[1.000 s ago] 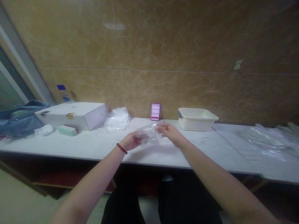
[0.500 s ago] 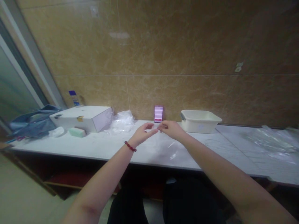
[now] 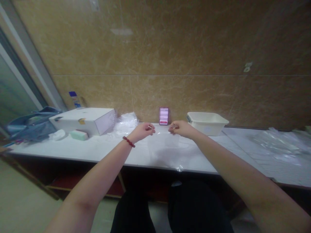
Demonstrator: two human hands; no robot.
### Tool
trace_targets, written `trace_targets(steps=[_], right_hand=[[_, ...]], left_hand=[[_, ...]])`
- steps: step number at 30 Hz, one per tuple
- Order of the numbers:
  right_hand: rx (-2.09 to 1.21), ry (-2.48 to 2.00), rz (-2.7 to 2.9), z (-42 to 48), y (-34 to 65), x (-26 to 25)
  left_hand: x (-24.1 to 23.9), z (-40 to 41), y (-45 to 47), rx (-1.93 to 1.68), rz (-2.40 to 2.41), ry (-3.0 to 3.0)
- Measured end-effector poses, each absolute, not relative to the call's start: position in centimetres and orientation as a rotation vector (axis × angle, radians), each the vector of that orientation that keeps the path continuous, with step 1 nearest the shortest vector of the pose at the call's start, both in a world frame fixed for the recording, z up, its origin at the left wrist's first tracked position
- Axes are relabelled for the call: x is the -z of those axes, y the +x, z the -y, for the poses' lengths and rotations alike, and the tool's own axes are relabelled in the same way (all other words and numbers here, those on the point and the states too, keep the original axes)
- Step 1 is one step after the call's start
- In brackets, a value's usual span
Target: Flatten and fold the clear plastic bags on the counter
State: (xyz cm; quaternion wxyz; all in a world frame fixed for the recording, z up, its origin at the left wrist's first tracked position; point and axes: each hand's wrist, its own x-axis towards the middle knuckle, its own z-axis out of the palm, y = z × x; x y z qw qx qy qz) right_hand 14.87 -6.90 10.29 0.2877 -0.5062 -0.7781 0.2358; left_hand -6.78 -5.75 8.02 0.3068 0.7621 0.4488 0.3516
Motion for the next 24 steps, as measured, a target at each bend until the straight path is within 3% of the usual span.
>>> trace_targets(steps=[6, 10, 14, 19, 24], right_hand=[[-1.124, -1.38, 1.689, 5.8, 14.9, -8.2], [-1.263, -1.35, 1.434, 5.4, 13.9, -7.3], [-1.217, -1.326, 1.438, 5.0, 13.2, -6.9], [-0.945, -1.346, 1.656, 5.0, 13.3, -6.7], [-0.744, -1.426, 1.869, 4.7, 13.8, -6.5]], left_hand=[[-8.9, 5.8, -7.3, -0.922, -1.2, 1.881], [-8.6, 5.7, -6.4, -1.057, -1.173, 1.659], [-8.0, 5.0, -6.0, -1.16, -1.088, 1.503], [-7.8, 4.3, -6.3, -1.116, -1.096, 1.718], [-8.2, 4.0, -6.2, -1.11, -1.05, 1.535]])
